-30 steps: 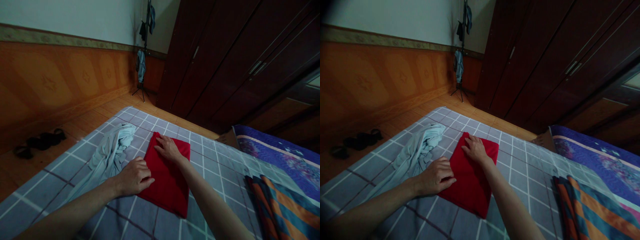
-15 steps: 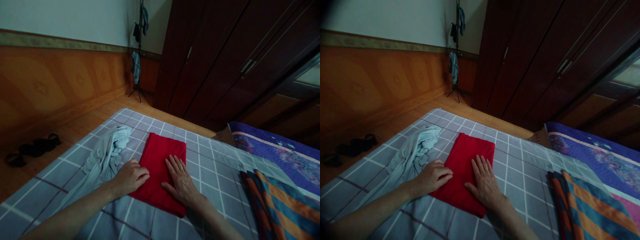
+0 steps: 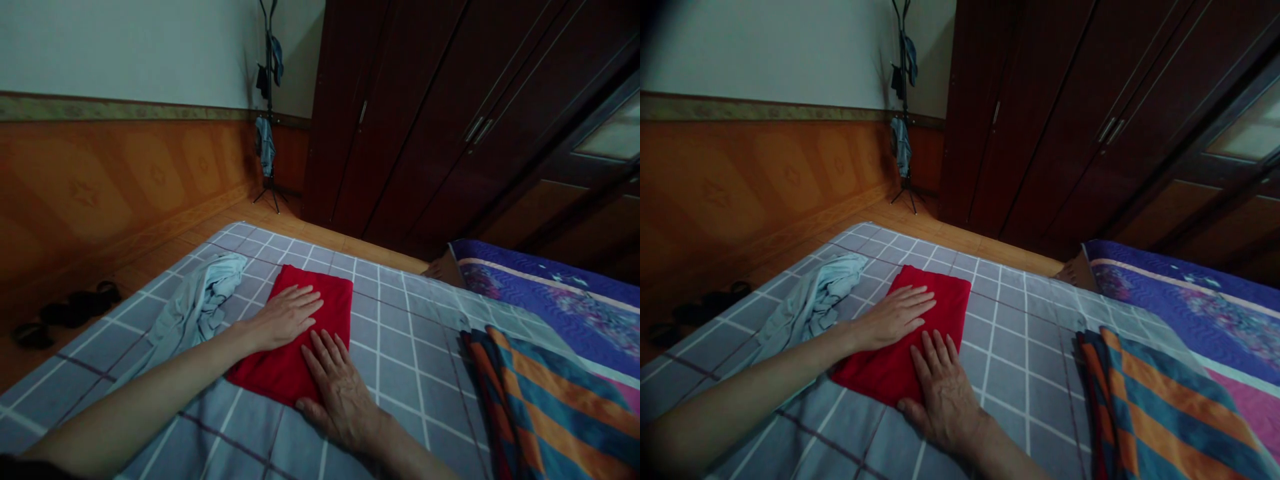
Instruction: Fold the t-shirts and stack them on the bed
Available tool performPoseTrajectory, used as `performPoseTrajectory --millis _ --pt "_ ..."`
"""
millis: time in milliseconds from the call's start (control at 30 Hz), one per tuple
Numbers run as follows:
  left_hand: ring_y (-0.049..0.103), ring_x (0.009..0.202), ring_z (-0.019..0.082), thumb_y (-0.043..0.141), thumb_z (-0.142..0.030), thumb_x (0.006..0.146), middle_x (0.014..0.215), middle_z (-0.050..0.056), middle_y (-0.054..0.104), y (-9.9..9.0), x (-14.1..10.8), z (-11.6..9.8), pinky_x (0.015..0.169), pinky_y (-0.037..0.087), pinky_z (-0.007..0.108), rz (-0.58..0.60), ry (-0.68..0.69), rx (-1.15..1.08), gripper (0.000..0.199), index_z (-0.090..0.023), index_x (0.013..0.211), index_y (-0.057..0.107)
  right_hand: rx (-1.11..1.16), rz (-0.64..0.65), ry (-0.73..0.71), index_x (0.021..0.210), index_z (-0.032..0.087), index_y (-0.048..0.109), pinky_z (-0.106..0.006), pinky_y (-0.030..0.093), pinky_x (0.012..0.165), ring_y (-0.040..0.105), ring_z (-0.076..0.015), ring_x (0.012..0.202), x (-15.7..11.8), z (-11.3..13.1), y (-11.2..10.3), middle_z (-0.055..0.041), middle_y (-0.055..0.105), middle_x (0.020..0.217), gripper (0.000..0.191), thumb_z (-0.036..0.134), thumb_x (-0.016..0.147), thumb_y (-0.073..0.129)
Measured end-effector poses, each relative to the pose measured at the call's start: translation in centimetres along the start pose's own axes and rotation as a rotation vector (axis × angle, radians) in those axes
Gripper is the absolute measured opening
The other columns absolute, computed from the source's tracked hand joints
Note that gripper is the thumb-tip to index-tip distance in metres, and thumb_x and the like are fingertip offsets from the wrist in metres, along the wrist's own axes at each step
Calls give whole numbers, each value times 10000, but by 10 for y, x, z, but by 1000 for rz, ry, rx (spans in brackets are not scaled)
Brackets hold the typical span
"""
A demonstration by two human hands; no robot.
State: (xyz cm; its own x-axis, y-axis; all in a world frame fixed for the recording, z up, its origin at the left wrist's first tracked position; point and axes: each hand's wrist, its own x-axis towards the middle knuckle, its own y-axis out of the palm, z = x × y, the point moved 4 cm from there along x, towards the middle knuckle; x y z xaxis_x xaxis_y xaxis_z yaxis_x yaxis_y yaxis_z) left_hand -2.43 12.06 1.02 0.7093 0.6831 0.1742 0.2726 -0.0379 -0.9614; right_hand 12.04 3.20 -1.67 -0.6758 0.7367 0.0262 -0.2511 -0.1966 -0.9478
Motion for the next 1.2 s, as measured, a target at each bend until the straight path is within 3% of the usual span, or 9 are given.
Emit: performPoseTrajectory --millis 100,233,300,433,600,800,900,967,1200 --pt "194 1407 245 383 -452 951 1510 90 275 25 20 33 1126 159 473 99 -111 44 549 -203 1436 320 29 14 -3 1476 180 224 -544 118 1136 50 -304 1412 -6 -2 4 -136 122 1531 741 566 885 446" --pt "176 1408 281 340 -498 950 1514 129 246 33 24 60 1122 122 507 35 -295 133 592 -174 1444 308 90 76 -11 1488 187 160 -539 98 1139 0 -309 1407 -11 -3 7 -127 66 1535 800 626 870 416" --pt "176 1408 285 347 -461 956 1505 125 275 32 24 55 1123 102 516 -11 -298 161 565 -173 1441 317 112 105 -4 1487 176 160 -549 88 1136 -14 -319 1404 -11 -4 8 -139 58 1532 825 647 859 415" --pt "156 1417 223 349 -451 959 1520 39 264 36 31 28 1139 83 476 32 -36 122 544 -266 1461 252 130 122 0 1483 156 176 -551 74 1136 -13 -319 1404 -10 -3 9 -158 60 1527 827 644 860 416" --pt "210 1399 281 379 -441 950 1493 93 318 33 31 43 1122 85 536 2 -244 161 521 -216 1420 362 124 102 -4 1479 157 200 -548 67 1135 4 -317 1407 -9 0 3 -158 79 1525 832 625 846 471" --pt "224 1399 204 382 -357 960 1500 52 318 37 31 17 1127 200 416 33 22 57 475 -252 1422 347 142 99 0 1471 138 232 -558 78 1130 9 -326 1405 -9 2 -2 -175 107 1517 816 617 853 465" --pt "297 1368 259 436 -359 934 1470 99 367 34 40 19 1112 215 471 45 -113 121 473 -206 1381 415 146 91 -2 1475 147 218 -548 56 1133 -3 -322 1404 -10 2 -1 -168 89 1522 823 632 853 451" --pt "389 1311 293 497 -313 898 1411 133 449 29 50 22 1084 270 478 57 -168 136 427 -170 1300 510 155 94 -2 1478 153 211 -542 43 1135 -18 -323 1402 -10 2 0 -165 67 1523 833 645 847 445" --pt "611 934 188 480 -111 822 953 56 666 26 82 14 869 459 313 -95 -24 -215 228 -181 895 684 201 85 14 1472 143 237 -535 33 1136 -23 -327 1399 -13 1 -5 -179 69 1523 834 633 840 475"
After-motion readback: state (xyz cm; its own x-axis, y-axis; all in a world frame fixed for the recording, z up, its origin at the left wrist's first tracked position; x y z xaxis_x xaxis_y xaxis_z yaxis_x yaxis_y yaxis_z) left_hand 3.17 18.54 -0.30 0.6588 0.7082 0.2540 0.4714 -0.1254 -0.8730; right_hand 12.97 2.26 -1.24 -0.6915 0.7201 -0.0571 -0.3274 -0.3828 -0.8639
